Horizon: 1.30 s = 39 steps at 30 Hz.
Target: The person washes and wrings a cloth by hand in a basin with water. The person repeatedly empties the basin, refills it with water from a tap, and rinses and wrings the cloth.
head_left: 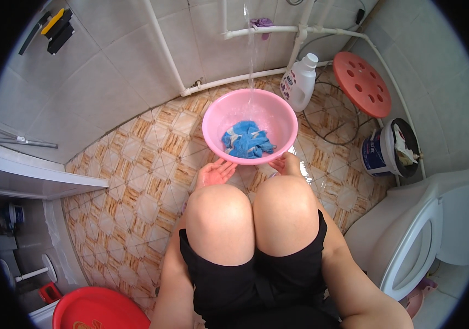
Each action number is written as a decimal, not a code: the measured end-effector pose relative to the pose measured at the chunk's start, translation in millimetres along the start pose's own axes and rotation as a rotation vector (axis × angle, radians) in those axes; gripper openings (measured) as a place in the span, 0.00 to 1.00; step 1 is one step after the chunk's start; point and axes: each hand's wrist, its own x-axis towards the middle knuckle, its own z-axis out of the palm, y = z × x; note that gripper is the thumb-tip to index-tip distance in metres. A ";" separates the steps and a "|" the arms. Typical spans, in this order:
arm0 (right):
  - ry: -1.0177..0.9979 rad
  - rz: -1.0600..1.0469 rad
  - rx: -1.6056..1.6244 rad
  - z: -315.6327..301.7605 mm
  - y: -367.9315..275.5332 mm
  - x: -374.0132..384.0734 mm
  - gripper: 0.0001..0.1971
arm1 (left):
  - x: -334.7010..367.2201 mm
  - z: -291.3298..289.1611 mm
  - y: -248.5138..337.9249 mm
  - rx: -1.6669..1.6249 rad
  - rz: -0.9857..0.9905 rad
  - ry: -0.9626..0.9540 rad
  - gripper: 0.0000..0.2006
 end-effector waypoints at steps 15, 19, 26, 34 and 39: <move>-0.002 -0.002 -0.008 -3.5 1.8 3.5 0.13 | 0.2 1.8 -2.4 0.019 0.001 0.010 0.30; -0.027 0.000 0.000 -4.5 2.0 5.3 0.14 | 0.3 0.5 -1.2 0.017 0.001 0.019 0.29; 0.001 -0.008 0.007 0.1 0.1 -0.5 0.13 | 1.2 0.6 -0.1 0.021 -0.004 0.021 0.29; 0.011 0.008 -0.004 -2.1 0.5 2.9 0.12 | -0.7 4.4 -1.5 -0.004 -0.002 0.019 0.29; 0.005 0.019 -0.005 -3.9 2.0 6.1 0.12 | -1.5 5.3 -1.4 -0.005 -0.002 0.021 0.29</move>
